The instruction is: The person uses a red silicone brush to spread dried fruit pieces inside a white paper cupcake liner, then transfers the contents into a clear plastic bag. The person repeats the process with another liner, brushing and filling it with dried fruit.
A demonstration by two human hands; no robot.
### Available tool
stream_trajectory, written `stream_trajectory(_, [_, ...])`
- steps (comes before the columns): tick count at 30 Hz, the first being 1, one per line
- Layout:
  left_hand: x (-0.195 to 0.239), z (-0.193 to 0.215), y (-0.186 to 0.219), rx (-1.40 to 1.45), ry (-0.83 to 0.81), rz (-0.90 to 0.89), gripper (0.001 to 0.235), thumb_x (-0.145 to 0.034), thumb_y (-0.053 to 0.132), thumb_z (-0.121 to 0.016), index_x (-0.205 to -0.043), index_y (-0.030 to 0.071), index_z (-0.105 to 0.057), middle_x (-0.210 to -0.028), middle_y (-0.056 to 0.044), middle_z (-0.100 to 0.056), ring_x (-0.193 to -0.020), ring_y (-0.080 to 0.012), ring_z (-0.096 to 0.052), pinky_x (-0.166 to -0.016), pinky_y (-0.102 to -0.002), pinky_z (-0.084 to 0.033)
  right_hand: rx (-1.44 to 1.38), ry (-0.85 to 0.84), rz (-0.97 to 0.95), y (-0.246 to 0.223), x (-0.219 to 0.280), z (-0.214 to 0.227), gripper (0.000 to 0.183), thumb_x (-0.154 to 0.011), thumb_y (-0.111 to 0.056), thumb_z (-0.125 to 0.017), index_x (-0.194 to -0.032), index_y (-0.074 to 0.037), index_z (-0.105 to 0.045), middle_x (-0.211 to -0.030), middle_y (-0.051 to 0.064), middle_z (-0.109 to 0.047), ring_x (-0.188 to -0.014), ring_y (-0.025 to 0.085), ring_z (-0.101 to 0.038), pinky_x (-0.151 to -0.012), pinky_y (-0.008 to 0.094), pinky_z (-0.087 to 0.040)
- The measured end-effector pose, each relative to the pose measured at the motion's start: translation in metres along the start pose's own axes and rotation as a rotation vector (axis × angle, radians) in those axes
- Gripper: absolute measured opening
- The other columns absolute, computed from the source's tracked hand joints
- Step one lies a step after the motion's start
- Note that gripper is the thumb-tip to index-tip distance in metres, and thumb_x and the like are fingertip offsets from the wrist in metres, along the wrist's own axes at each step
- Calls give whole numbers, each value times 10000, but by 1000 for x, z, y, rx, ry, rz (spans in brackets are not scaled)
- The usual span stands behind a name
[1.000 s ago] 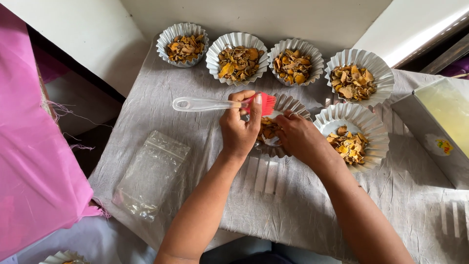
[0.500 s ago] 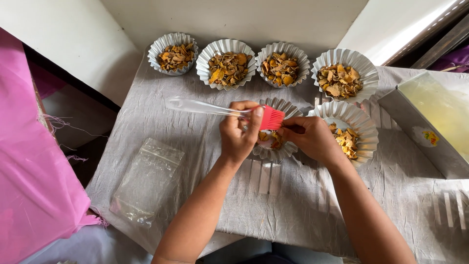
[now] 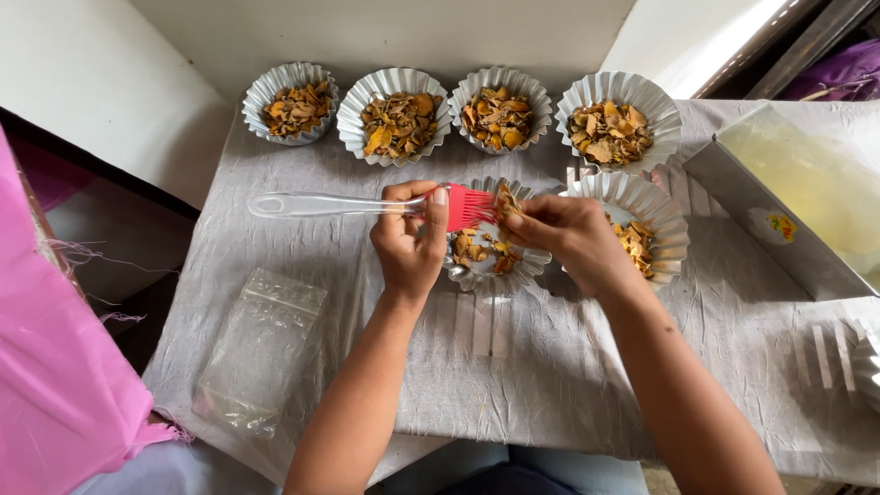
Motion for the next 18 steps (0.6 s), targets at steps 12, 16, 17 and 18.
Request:
stream_trajectory(12, [-5,-5,13,-155,-164,-39,193,-1013,236,-613,-1057,48,-622,-831,-82,-691,-686,-142,-673,-513,-220,-587,1358,113,-149,-13,27,87,319,-917,-353,-699,-1107,-96,-709,-1140,108,-740,-956,348,-710,-761,477,-524])
stream_trajectory(16, [-8,-4,12,-167,-163,10,205,-1000,253,-619,-1056,56,-631,-884,-80,-702,-796,-174,-694,-657,-296,-671,1393,138,26,-22,30,68,488,-942,-445,-650,-1311,-125,-655,-1194,137,-679,-970,433,-698,-779,537,-521])
stream_trajectory(17, [-8,-5,11,-190,-182,4,205,-1007,252,-611,-1065,55,-623,-891,-85,-707,-790,-173,-695,-654,-288,-658,1281,72,79,-27,32,55,461,-945,-362,-656,-1317,-90,-631,-1253,153,-651,-1036,367,-683,-874,498,-552])
stream_trajectory(18, [-9,-7,10,-212,-200,-3,205,-1014,250,-603,-1074,54,-615,-898,-89,-712,-784,-173,-697,-652,-281,-644,1165,10,133,-33,34,41,442,-947,-277,-668,-1323,-52,-610,-1312,171,-625,-1103,305,-664,-969,459,-580])
Point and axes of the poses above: each hand's wrist, its own x-axis away from the middle knuckle, its own z-axis out of the back of the hand, y = z × x, the point moved 5 cm from there along -x, towards the middle knuckle
